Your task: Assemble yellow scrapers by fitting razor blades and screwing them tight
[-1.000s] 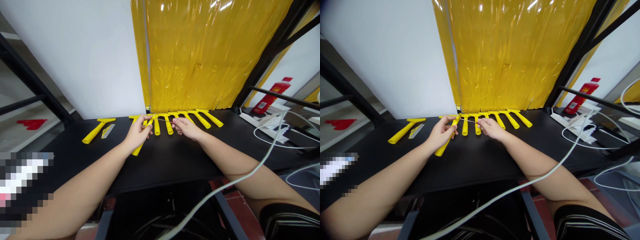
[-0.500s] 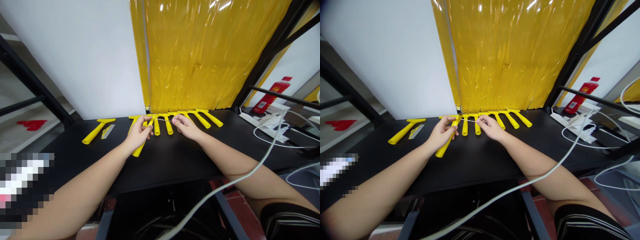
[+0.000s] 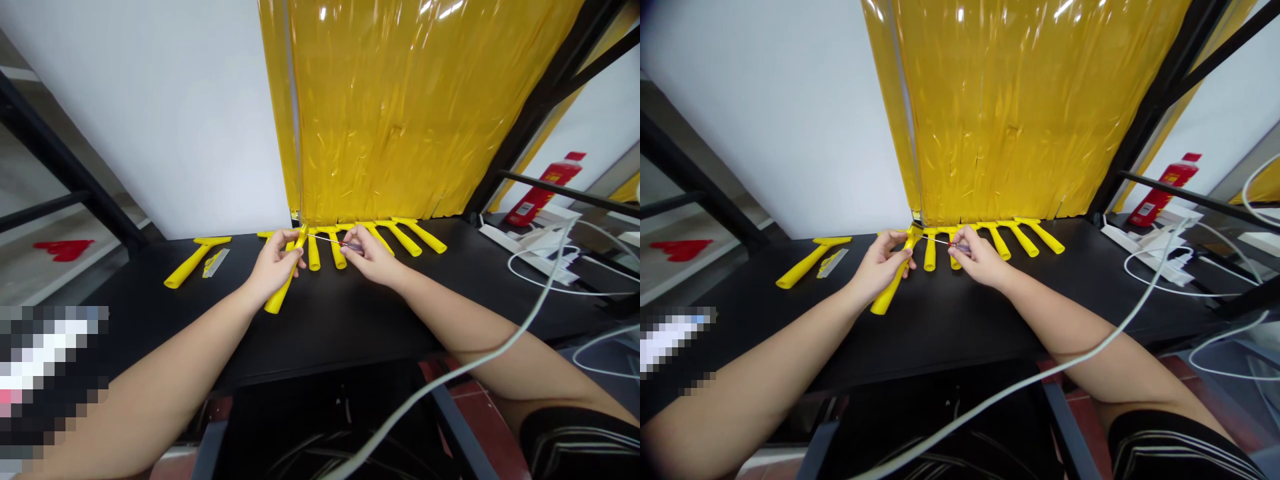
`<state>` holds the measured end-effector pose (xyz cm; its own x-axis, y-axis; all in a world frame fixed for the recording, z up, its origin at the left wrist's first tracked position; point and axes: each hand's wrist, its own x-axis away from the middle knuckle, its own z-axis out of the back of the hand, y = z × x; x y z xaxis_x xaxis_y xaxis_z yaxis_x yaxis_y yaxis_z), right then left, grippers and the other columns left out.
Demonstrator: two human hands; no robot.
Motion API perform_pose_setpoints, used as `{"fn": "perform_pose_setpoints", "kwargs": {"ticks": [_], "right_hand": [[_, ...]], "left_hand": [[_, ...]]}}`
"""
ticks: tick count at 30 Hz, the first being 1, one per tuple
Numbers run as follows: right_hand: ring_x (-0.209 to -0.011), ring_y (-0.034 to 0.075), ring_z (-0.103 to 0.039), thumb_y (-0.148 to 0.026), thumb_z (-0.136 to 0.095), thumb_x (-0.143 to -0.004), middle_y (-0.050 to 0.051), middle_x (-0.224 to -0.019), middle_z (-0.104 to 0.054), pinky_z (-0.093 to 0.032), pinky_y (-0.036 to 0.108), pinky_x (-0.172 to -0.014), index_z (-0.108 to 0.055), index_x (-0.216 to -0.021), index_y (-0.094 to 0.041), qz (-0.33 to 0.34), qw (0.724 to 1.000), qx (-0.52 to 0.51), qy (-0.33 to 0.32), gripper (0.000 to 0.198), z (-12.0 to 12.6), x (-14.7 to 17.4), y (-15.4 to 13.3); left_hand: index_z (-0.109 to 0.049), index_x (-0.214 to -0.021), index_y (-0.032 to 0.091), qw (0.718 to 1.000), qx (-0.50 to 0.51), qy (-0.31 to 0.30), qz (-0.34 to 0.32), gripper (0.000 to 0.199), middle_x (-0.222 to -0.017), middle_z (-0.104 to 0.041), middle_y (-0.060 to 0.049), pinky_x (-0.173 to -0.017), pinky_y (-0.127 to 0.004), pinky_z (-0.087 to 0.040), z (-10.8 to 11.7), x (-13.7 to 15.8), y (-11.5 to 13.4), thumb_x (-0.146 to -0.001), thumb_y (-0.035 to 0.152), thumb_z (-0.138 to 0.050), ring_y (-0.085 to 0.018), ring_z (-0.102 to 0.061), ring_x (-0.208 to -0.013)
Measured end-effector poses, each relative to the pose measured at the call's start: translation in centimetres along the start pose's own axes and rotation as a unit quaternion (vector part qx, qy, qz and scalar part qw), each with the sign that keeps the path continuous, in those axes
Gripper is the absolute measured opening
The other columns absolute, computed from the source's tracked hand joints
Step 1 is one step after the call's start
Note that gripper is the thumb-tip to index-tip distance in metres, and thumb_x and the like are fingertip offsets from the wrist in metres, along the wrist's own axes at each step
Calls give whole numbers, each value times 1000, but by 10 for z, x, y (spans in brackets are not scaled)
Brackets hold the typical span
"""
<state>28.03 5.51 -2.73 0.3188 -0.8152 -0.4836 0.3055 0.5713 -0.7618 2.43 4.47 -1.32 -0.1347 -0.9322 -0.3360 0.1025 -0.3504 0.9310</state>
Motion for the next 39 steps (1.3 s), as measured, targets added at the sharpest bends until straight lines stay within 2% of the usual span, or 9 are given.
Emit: {"fn": "perform_pose_setpoints", "kwargs": {"ticks": [2, 5, 7, 11, 17, 22, 27, 32, 39], "right_hand": [[-66, 17, -51, -59, -58, -102, 0, -77, -58, -40, 32, -66, -58, -95, -24, -13, 1000, 19, 5, 36, 0, -1, 1], [-62, 17, -48, -68, -42, -106, 0, -69, -52, -38, 32, -61, -59, -80, -23, -60, 998, 9, -15, 55, 0, -5, 8], [-60, 17, -46, -70, -44, -104, -2, -67, -48, -37, 31, -59, -59, -86, -23, -66, 997, -20, -38, 52, 1, -6, 14], [-64, 16, -47, -58, -62, -101, -5, -76, -51, -40, 30, -63, -49, -106, -26, -23, 996, -48, -74, 34, 2, -4, 17], [-70, 16, -47, -44, -60, -104, -3, -82, -52, -40, 32, -68, -48, -103, -26, 34, 998, -5, -46, 22, 4, -2, 19], [-69, 16, -49, -48, -65, -100, -2, -82, -55, -40, 32, -68, -53, -99, -24, 25, 999, -10, -26, 27, 4, -3, 17], [-62, 14, -46, -64, -70, -93, -3, -73, -54, -38, 30, -61, -57, -91, -23, -36, 995, -87, -40, 42, 2, -6, 10], [-54, 11, -37, -74, -73, -85, -6, -63, -44, -34, 29, -57, -59, -81, -22, -95, 971, -207, -73, 54, -2, -7, 3], [-52, 8, -13, -61, -78, -89, -12, -58, -19, -22, 25, -50, -49, -74, -23, -185, 899, -363, -159, 50, -3, -4, -14]], "left_hand": [[-54, -106, 19, 1000, -10, 5, -2, 28, -148, -57, -16, -43, -22, -53, 0, 0, -1, -84, 26, -71, -8, -70, -61], [-57, -112, 19, 1000, -18, -5, -1, 32, -135, -66, -13, -44, -20, -53, 0, 1, -2, -84, 26, -71, -8, -69, -61], [-58, -119, 21, 999, -26, -14, -14, 37, -133, -67, -12, -46, -20, -53, -1, 3, -3, -84, 25, -71, -8, -69, -63], [-55, -121, 24, 997, -45, -15, -65, 36, -154, -57, -11, -48, -20, -54, 0, 7, -3, -88, 23, -69, -7, -70, -67], [-56, -118, 24, 995, -59, -17, -83, 29, -160, -55, -13, -50, -21, -53, 2, 6, -1, -91, 23, -67, -7, -69, -65], [-59, -116, 24, 994, -67, -12, -85, 28, -158, -58, -12, -52, -21, -54, 3, 7, -1, -90, 23, -68, -7, -69, -64], [-59, -117, 23, 994, -62, -11, -89, 27, -159, -57, -12, -51, -21, -54, 5, 6, -2, -91, 23, -67, -7, -69, -65], [-59, -116, 23, 996, -37, -10, -84, 28, -158, -57, -13, -49, -21, -54, 4, 6, 1, -90, 23, -68, -8, -69, -65], [-63, -115, 23, 997, -6, -9, -74, 32, -153, -60, -12, -48, -22, -54, 7, 4, 3, -85, 21, -73, -10, -69, -66]]}}
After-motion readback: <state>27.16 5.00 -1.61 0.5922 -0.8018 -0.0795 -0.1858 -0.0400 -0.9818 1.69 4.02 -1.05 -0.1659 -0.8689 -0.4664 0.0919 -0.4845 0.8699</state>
